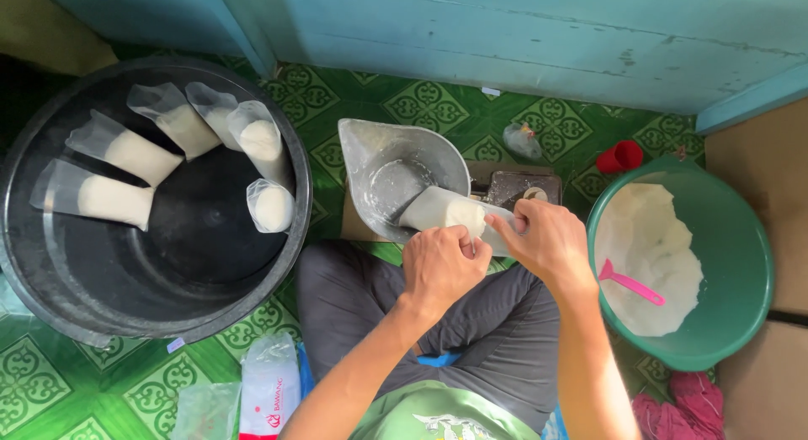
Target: Scooping white powder from a large basin into a smaller container using a plastic scoop while sitting on the floor.
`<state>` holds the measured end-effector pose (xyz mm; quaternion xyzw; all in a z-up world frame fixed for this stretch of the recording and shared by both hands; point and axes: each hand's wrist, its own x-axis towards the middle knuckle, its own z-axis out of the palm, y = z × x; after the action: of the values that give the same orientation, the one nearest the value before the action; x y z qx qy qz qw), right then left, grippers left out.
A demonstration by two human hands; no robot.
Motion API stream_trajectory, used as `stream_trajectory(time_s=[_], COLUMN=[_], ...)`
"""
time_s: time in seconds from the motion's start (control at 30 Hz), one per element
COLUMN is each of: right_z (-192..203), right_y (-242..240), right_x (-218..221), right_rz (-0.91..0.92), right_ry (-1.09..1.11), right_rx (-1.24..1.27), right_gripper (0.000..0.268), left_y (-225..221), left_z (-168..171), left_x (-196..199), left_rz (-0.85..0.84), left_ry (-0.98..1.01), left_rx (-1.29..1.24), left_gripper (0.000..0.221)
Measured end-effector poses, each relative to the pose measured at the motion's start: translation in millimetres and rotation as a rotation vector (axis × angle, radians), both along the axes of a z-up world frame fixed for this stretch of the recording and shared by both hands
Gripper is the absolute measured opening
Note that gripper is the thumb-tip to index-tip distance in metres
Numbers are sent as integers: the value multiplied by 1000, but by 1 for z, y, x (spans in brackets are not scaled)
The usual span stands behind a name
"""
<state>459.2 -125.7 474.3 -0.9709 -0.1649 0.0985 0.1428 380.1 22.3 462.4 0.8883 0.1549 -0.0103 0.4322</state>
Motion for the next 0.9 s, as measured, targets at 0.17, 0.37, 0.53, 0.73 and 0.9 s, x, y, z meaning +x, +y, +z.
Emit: stream_trajectory(time_s=[0.17,0.37,0.53,0.73,0.9], right_z=[0,4,1,4,7], right_y=[-1,-1,-2,1,3], right_x=[7,11,15,17,18], right_rz=[59,120,130,134,144], right_ry=[8,28,30,21,27], right_rx=[26,47,48,59,81], right_gripper=[51,46,41,38,43], left_y=[3,8,8,10,15], left_z=[0,4,4,3,9], left_x=[0,-2,-3,-3,-4], left_rz=[2,0,7,8,13], left_ry=[-25,-23,-18,-13,-8], left_rx=[8,-11,-5,-1,-20], left_gripper=[31,31,31,30,32])
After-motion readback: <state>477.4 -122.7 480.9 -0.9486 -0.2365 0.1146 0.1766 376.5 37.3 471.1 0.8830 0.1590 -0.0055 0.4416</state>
